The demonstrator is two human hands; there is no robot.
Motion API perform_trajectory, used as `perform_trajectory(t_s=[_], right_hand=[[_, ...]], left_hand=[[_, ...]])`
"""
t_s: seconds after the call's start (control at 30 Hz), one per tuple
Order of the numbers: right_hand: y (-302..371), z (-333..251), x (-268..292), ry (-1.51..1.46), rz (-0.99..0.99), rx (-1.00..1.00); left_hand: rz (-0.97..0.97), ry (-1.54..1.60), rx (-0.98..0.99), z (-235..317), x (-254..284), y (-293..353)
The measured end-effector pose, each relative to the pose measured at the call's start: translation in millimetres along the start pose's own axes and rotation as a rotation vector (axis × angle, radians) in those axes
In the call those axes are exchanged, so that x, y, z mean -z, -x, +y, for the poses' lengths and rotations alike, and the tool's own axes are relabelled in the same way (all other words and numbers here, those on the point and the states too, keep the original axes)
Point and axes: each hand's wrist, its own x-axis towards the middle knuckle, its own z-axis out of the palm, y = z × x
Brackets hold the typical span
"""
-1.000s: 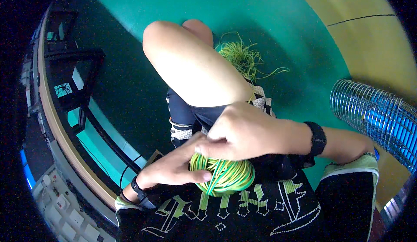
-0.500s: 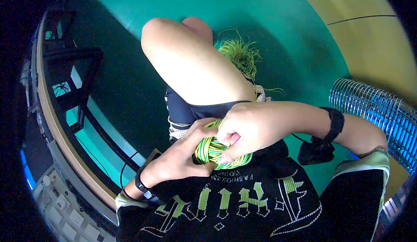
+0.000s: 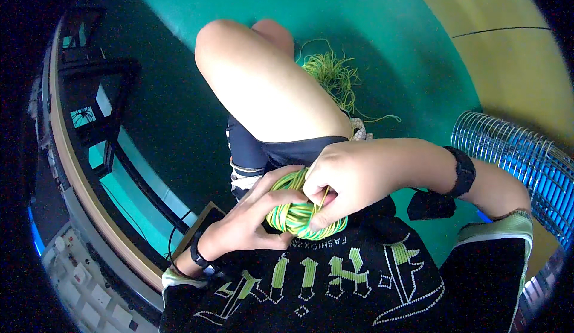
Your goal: The person winds a length of green and yellow wire around a large ball of wire by hand. They hold the ball in their lap and wrap the loose wire repeatedly around the core until the end is secured.
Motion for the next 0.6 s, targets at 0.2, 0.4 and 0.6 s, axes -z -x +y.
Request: perform_trajectory(t_s=[0.2,0.4,0.6], right_hand=[[14.9,-2.7,9.3,0.367,0.259,0.065],[12.7,23.1,0.0,0.525,0.308,0.21],[-0.7,26.4,-5.2,0.597,0.349,0.255]], left_hand=[[0.026,-0.036,-0.139,6.2,11.7,-12.6],[-0.136,-0.126,-0.203,-0.8,-0.5,-13.1],[-0.123,0.177,-0.053,-9.7,4.9,-3.7]])
